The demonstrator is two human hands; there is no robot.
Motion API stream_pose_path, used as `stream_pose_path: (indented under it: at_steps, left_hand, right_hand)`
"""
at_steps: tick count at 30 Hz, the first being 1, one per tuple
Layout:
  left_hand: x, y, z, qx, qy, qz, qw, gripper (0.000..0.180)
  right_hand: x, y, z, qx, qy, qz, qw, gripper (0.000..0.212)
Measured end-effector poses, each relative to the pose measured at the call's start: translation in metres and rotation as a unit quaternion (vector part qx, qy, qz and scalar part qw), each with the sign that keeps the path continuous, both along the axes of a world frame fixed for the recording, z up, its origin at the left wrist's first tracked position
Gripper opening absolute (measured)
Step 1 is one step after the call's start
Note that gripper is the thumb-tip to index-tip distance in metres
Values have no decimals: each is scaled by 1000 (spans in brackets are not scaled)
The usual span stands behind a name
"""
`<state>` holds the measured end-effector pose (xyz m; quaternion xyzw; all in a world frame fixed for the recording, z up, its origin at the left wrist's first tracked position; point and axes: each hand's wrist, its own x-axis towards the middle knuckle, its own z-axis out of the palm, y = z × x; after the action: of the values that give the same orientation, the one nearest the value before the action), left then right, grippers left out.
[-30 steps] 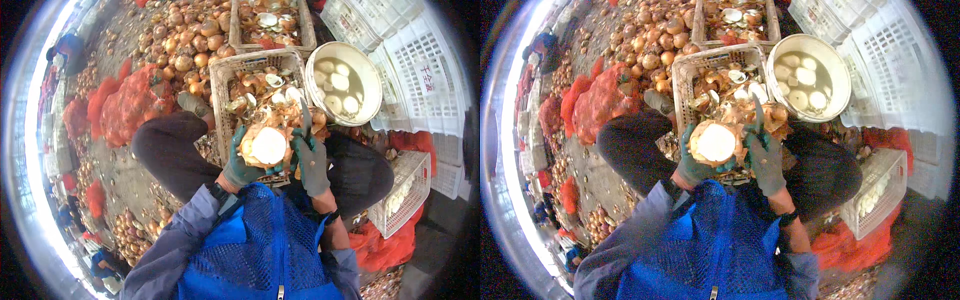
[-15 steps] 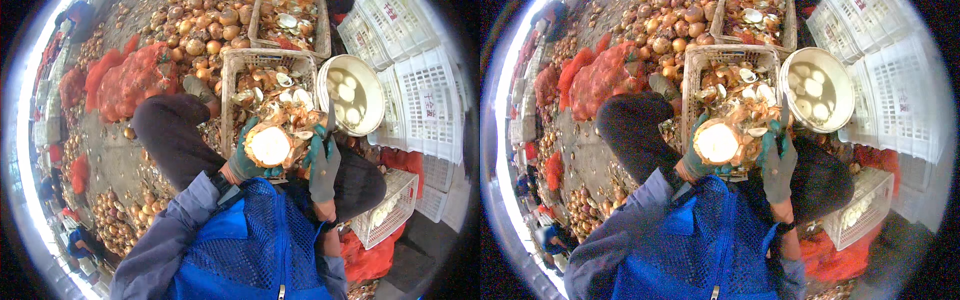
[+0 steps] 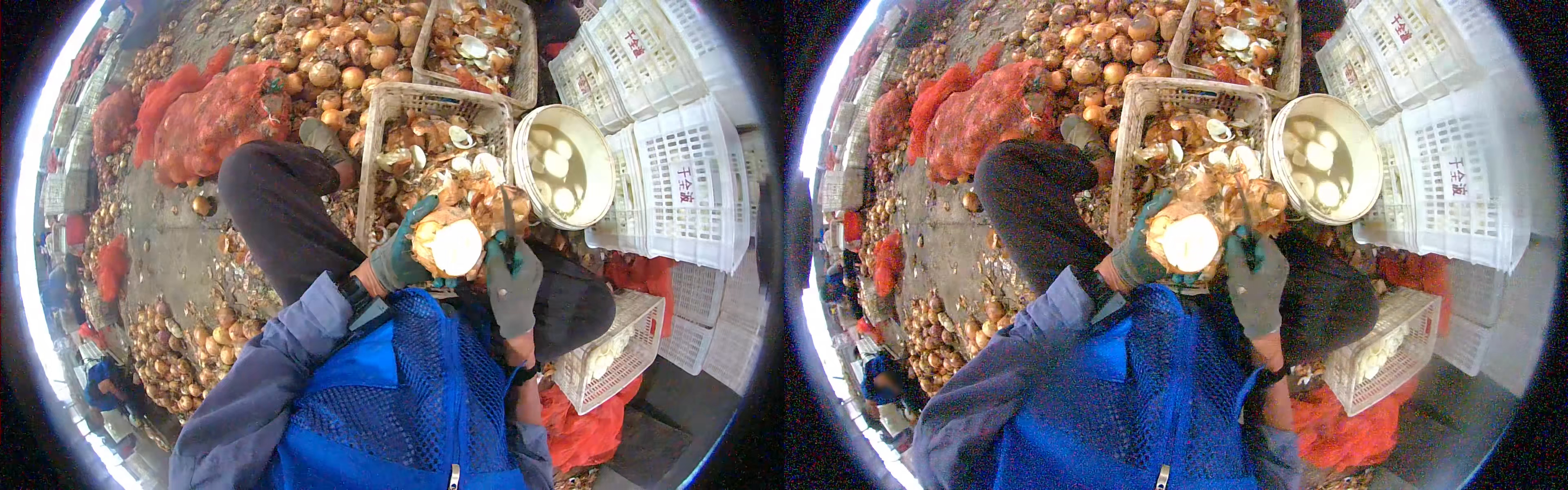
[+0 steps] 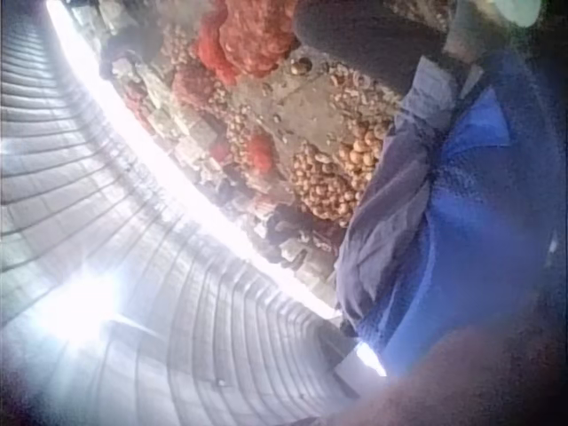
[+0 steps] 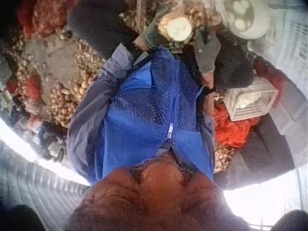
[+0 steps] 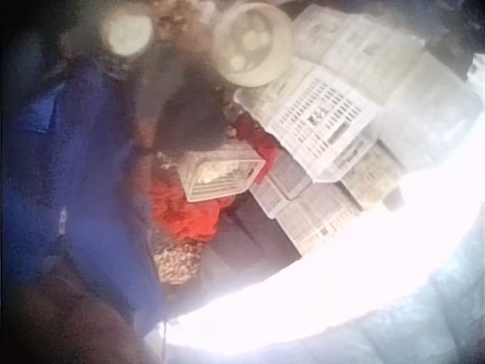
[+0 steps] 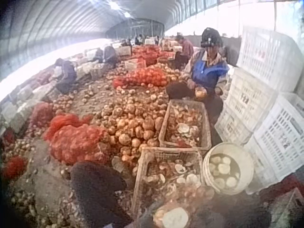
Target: Peeling onions using a small knife in an agricultural processing facility.
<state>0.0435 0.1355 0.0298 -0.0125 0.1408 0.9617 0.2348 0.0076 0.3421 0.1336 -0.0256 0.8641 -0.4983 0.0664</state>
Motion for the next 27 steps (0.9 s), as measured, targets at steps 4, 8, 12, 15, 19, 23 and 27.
stream_pose_path:
  at_steps: [4,8,12,15,19,23,27]
  left_hand:
    - [9,1,-27,-285,221,91,928,66]
    - [-4,9,8,88,-99,-36,990,56]
    - [-5,14,8,31,-109,-11,994,62]
    - [-5,13,11,-10,-116,7,993,72]
    - [-5,10,24,34,-147,14,988,73]
    - [10,17,49,-266,50,130,954,64]
    - [-2,6,18,82,-76,12,994,52]
  right_hand:
    - [8,-7,-3,-90,-94,-30,991,16]
    - [9,-1,-24,-61,1,-25,998,16]
    - [7,5,-29,-9,-24,-26,999,19]
    - [7,12,-25,-19,-55,8,998,23]
    - [8,58,-34,102,71,95,988,40]
    - [23,76,-2,183,27,171,968,43]
    - [27,89,-1,265,293,250,884,33]
